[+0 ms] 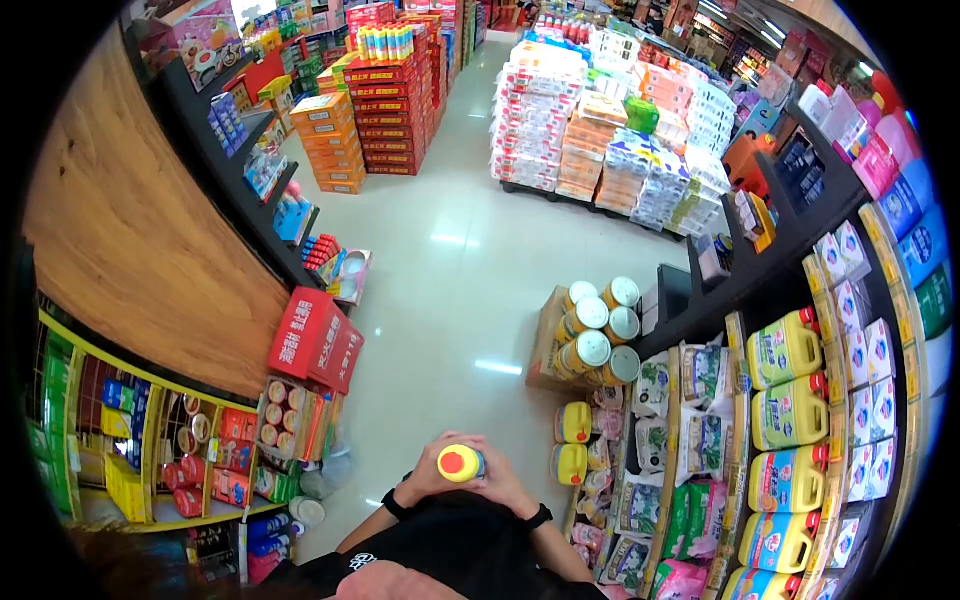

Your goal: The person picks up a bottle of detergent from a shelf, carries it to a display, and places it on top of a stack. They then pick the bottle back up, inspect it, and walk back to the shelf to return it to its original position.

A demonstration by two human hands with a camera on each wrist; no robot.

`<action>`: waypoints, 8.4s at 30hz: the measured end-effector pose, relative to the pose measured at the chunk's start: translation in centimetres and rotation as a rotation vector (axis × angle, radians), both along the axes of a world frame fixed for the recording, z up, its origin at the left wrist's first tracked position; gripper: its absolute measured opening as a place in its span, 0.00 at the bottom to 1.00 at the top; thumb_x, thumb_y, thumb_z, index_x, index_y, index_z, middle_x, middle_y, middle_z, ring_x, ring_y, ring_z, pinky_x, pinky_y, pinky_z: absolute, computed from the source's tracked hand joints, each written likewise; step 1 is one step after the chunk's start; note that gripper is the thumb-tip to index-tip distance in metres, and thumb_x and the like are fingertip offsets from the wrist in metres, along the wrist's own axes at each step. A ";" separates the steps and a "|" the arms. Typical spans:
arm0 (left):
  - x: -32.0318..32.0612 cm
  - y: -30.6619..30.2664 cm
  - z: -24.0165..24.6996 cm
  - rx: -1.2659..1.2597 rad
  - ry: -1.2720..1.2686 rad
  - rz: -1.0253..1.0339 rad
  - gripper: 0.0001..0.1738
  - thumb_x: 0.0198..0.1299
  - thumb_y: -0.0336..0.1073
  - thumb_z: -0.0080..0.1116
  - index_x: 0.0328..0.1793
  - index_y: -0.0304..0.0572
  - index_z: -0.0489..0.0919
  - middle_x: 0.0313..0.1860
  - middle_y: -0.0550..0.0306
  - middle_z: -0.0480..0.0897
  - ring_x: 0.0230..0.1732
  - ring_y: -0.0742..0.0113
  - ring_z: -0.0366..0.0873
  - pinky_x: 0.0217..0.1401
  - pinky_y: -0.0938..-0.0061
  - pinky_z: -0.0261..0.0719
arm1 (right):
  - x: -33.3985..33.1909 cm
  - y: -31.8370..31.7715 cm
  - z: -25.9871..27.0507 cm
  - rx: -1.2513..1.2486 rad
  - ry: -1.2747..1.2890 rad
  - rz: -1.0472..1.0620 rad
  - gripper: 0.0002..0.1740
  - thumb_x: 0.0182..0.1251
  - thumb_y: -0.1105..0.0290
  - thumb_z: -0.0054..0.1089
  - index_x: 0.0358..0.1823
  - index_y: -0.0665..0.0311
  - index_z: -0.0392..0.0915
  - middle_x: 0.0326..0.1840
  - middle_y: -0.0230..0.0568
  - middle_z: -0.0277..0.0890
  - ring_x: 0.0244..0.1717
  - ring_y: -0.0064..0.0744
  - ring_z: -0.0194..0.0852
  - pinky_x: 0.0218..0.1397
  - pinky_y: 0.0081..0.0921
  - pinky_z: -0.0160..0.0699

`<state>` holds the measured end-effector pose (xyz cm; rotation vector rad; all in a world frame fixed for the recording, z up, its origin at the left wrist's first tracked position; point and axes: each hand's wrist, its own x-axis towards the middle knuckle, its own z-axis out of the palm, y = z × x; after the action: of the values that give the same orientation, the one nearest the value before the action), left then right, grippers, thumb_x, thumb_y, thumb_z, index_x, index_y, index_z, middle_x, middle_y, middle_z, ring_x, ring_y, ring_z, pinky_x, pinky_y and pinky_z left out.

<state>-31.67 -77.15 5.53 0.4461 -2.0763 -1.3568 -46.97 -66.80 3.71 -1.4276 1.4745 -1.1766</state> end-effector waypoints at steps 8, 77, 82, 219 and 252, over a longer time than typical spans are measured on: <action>-0.4 -8.9 -1.1 0.052 0.009 0.002 0.40 0.41 0.46 0.86 0.61 0.43 0.82 0.58 0.56 0.86 0.56 0.53 0.81 0.62 0.60 0.78 | -0.1 -8.4 0.0 0.114 -0.068 0.004 0.31 0.59 0.66 0.72 0.64 0.64 0.73 0.54 0.54 0.82 0.56 0.52 0.84 0.59 0.38 0.81; -30.3 -86.9 -1.1 0.317 0.005 -0.163 0.65 0.49 0.42 0.83 0.86 0.40 0.49 0.67 0.48 0.77 0.70 0.59 0.75 0.75 0.62 0.69 | -31.4 -86.6 1.0 0.242 0.004 -0.084 0.37 0.48 0.62 0.82 0.60 0.69 0.77 0.56 0.56 0.83 0.58 0.53 0.83 0.61 0.40 0.81; -31.2 -91.0 -1.6 0.389 0.001 -0.134 0.67 0.48 0.40 0.85 0.87 0.39 0.48 0.64 0.50 0.80 0.68 0.61 0.76 0.74 0.64 0.70 | -32.2 -90.7 0.1 0.215 -0.035 -0.051 0.38 0.48 0.62 0.82 0.61 0.68 0.77 0.56 0.54 0.83 0.57 0.51 0.84 0.60 0.39 0.81; -32.3 -201.3 -6.7 -0.132 -0.318 0.241 0.32 0.56 0.32 0.74 0.64 0.32 0.71 0.52 0.38 0.78 0.53 0.40 0.80 0.52 0.53 0.81 | -29.1 -197.6 -7.0 0.197 0.547 -0.247 0.37 0.53 0.74 0.66 0.69 0.51 0.74 0.69 0.50 0.62 0.69 0.57 0.62 0.67 0.52 0.71; -30.7 -189.7 -7.7 0.384 -0.111 0.050 0.17 0.73 0.39 0.61 0.53 0.34 0.69 0.42 0.55 0.72 0.35 0.71 0.77 0.28 0.76 0.83 | -27.6 -176.6 -9.7 0.112 0.329 -0.654 0.19 0.66 0.67 0.63 0.58 0.62 0.79 0.58 0.48 0.75 0.60 0.51 0.74 0.63 0.39 0.76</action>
<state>-62.41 -266.82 -2.18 0.7428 -1.8738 -1.7410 -74.57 -243.42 -5.98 -1.1243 2.3137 -1.2361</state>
